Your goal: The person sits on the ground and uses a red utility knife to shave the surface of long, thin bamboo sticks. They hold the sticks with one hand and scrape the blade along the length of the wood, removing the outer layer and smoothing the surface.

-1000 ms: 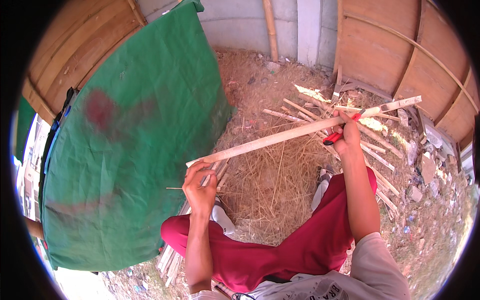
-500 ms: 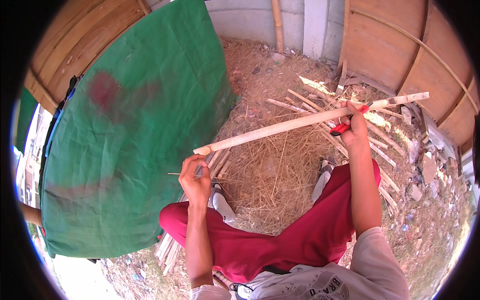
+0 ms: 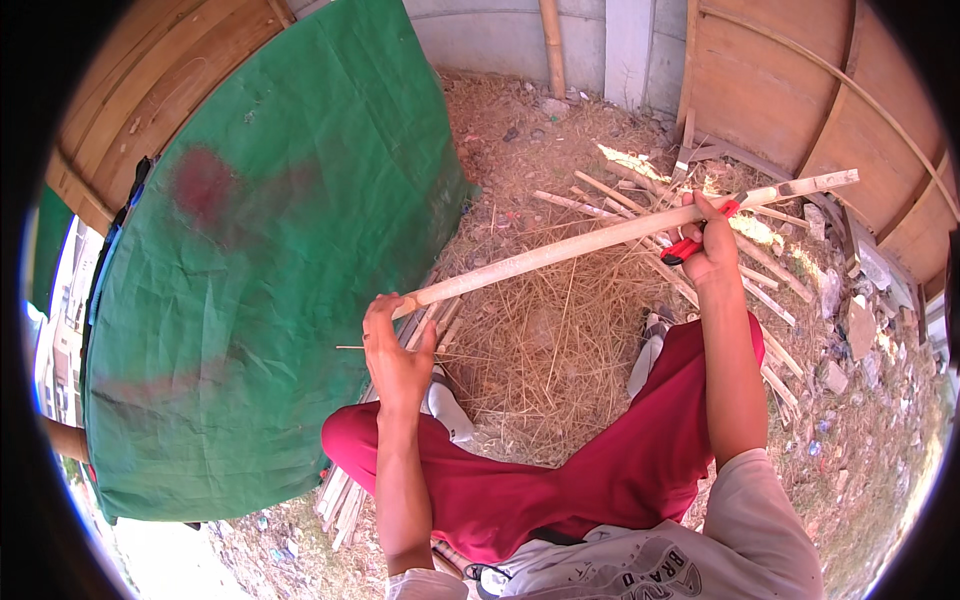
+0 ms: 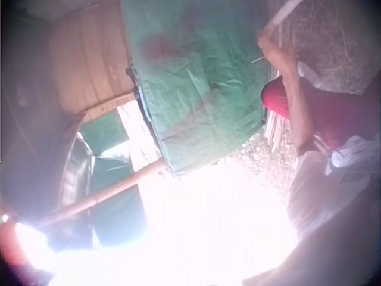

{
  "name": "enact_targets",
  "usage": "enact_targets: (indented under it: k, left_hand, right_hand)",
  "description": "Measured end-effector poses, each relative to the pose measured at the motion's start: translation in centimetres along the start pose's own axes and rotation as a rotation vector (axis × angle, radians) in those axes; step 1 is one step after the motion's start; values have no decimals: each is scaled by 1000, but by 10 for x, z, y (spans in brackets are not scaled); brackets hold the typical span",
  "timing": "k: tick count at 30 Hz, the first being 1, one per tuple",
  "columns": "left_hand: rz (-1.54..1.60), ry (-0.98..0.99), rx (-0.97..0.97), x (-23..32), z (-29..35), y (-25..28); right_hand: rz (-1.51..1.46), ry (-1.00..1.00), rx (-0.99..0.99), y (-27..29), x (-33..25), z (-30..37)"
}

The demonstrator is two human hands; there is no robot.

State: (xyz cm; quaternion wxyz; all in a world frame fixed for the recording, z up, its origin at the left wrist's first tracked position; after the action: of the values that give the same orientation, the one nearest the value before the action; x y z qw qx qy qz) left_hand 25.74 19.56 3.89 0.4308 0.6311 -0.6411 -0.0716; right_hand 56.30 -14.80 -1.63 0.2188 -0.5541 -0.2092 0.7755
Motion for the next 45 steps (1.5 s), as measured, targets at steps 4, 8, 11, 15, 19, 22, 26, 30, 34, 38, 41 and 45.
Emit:
enact_targets:
  k: [4,8,11,15,19,22,26,30,34,38,41,45]
  left_hand:
    - [-373,-297,-74,34,-6,-6]
    - [-287,-64,-306,-7,7,12]
    - [-252,-87,110,-23,41,137]
    - [-103,323,749,-61,197,331]
    - [-126,995,1304,-67,346,386]
    - [123,1189,1202,-153,370,383]
    - [271,1322,1019,-274,364,390]
    - [221,1376,897,-351,351,429]
    - [146,1414,829,-397,342,468]
    - [94,1442,787,-420,340,483]
    - [70,1457,771,-421,348,495]
    - [77,1480,774,-418,366,489]
  right_hand:
    - [34,31,-28,-12,-3,11]
    - [183,229,-362,-70,-27,52]
    - [255,322,-554,-89,-48,71]
    - [420,331,-89,-42,-58,43]
    - [278,324,-124,-50,-55,51]
    - [302,277,-135,-48,-43,48]
    - [300,247,-89,-35,-48,37]
    - [268,239,-46,-15,-47,31]
    - [284,214,31,-9,-38,38]
    - [331,232,28,7,-44,30]
    - [351,251,23,5,-47,31]
    - [359,250,5,-11,-52,46]
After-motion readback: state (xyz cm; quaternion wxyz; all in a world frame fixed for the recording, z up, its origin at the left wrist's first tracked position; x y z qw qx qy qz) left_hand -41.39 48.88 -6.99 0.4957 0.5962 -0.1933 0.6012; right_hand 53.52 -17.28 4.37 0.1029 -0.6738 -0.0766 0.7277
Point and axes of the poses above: each hand's wrist, its own z-axis away from the middle knuckle, its own y-axis out of the back of the hand, x = y × z, the point moved 7 cm from there along -z, towards the middle knuckle, and after that the axes turned 4 degrees about z, right-handed, at the moved point
